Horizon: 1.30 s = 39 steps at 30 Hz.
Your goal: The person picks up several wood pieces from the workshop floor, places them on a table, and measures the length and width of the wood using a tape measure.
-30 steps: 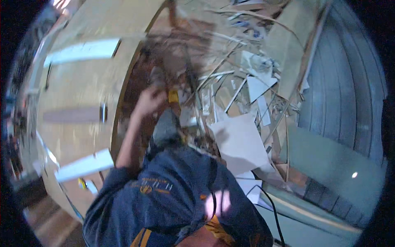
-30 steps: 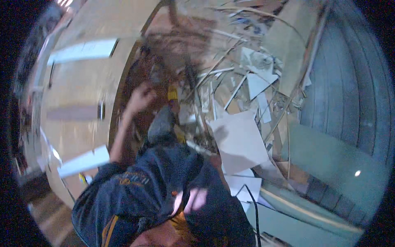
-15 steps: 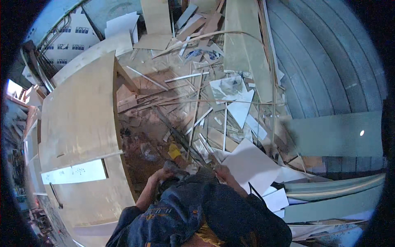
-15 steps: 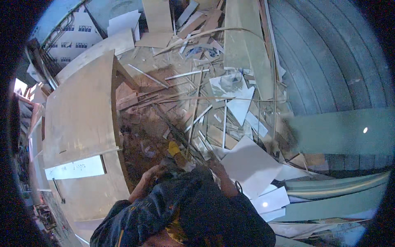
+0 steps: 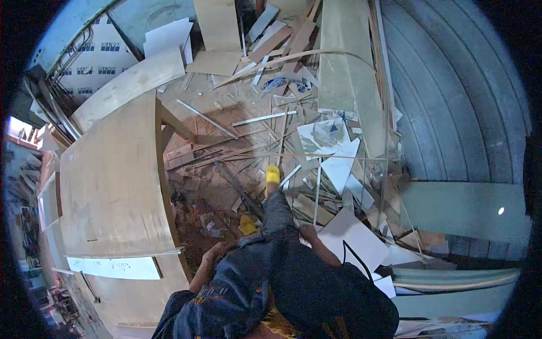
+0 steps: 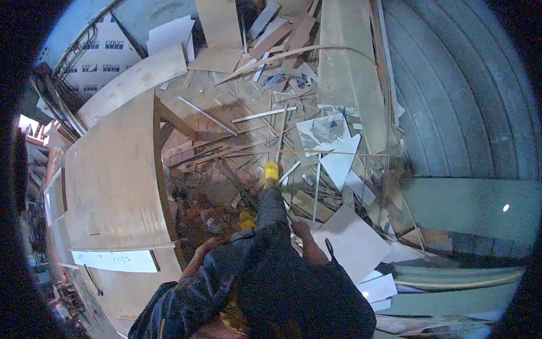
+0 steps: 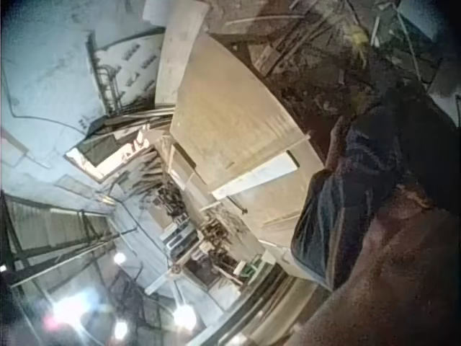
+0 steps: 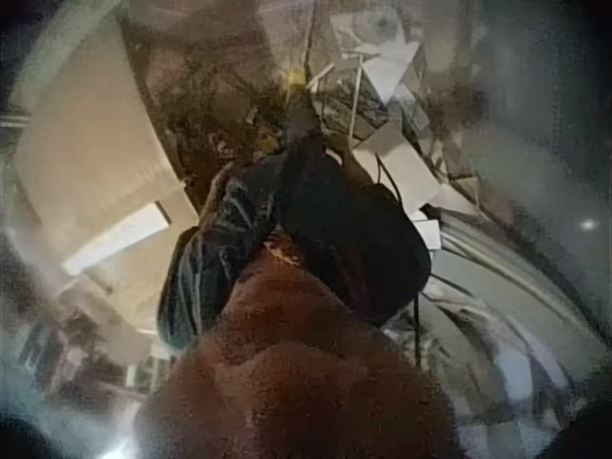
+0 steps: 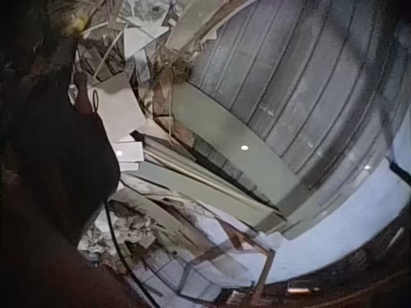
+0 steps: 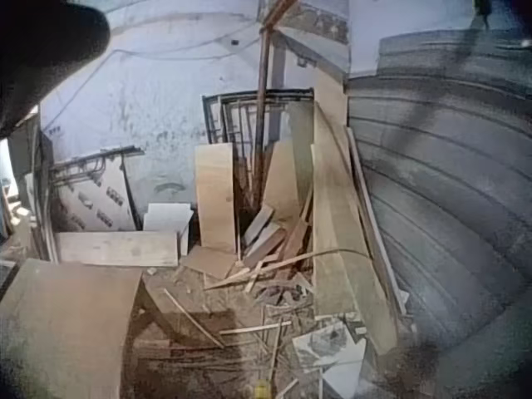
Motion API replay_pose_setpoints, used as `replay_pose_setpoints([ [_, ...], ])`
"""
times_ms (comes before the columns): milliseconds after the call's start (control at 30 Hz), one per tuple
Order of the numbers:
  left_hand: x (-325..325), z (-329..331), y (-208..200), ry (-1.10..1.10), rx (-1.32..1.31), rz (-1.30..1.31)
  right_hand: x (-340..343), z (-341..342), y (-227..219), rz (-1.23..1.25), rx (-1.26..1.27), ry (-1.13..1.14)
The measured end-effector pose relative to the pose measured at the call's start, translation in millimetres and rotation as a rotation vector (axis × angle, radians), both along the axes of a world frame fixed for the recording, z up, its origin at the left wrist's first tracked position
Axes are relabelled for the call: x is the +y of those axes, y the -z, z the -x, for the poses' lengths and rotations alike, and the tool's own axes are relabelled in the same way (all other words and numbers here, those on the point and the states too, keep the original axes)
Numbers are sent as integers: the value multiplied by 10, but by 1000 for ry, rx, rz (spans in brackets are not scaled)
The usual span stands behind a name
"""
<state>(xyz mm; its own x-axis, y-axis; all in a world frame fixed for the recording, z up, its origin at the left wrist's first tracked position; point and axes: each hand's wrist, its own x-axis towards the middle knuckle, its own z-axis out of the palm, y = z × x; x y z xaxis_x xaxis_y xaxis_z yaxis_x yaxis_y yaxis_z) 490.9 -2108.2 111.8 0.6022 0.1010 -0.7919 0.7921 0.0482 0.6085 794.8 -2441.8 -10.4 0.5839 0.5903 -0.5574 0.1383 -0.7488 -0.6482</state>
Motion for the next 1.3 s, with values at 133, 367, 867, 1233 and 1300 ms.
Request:
replay_pose_setpoints([
  [133, 334, -372, 92, -24, 48, -43, -430, -201, 146, 132, 528, 374],
  [367, 1190, -1730, 164, 13, 89, -236, 142, -2085, 538, -71, -183, -200],
  [867, 3443, -3833, 774, -438, 79, -183, 2583, -5441, -423, -231, -323, 97],
  [1233, 5014, -4140, 1782, -338, 24, -266, 3994, -4632, -496, 437, 26, -186],
  [1300, 5562, -4419, 1661, -332, 41, -219, 4145, -4536, -422, 393, 102, -87],
])
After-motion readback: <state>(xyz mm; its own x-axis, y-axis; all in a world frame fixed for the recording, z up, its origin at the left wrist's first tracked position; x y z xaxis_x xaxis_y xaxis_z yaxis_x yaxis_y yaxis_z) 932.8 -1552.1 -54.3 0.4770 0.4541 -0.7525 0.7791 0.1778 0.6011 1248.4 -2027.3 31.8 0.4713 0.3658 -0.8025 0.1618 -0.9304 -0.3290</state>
